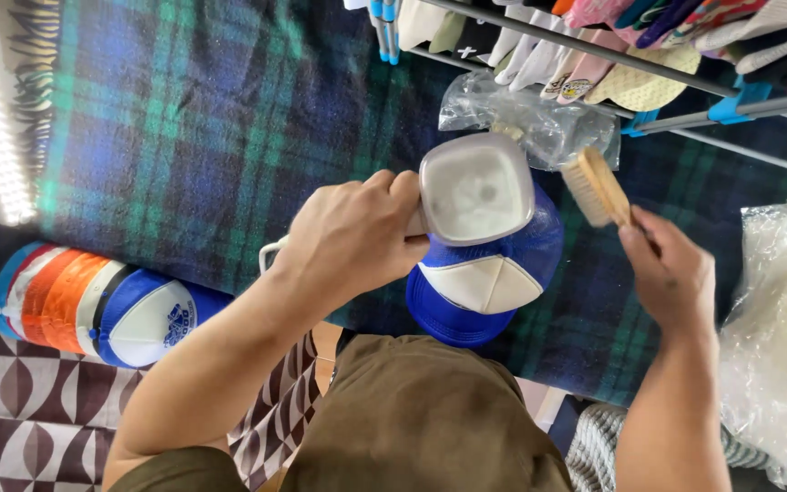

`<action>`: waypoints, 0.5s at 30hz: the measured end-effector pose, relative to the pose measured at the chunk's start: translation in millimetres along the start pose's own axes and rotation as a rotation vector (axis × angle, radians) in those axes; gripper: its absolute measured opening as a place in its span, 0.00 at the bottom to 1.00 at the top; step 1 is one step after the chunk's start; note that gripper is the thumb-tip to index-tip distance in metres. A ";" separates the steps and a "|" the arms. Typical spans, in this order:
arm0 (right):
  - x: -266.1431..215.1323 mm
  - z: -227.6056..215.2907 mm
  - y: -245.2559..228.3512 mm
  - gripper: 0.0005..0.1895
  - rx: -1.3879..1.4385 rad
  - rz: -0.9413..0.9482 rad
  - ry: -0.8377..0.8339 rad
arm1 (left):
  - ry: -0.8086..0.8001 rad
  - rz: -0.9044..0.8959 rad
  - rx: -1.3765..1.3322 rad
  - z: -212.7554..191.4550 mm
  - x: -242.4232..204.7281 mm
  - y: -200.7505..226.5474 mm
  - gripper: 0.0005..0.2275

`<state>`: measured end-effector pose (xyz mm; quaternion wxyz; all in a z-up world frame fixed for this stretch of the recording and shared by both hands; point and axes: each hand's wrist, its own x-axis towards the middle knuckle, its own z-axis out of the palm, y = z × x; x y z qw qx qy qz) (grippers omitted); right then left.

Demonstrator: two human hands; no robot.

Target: Using a handheld steamer and a brush to clean and reshape a blue mesh cap on a workspace.

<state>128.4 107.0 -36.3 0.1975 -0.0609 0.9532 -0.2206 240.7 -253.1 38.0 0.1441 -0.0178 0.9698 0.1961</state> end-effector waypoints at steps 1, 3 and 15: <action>-8.4 5.5 16.9 0.25 0.002 0.005 0.006 | 0.000 0.008 0.003 -1.6 7.8 5.8 0.15; -25.6 18.5 49.0 0.22 0.136 -0.026 0.085 | 0.022 0.079 -0.011 -4.8 20.6 16.5 0.11; -52.6 30.7 46.1 0.21 0.290 0.253 0.130 | -0.231 0.130 0.024 -37.8 98.4 63.2 0.08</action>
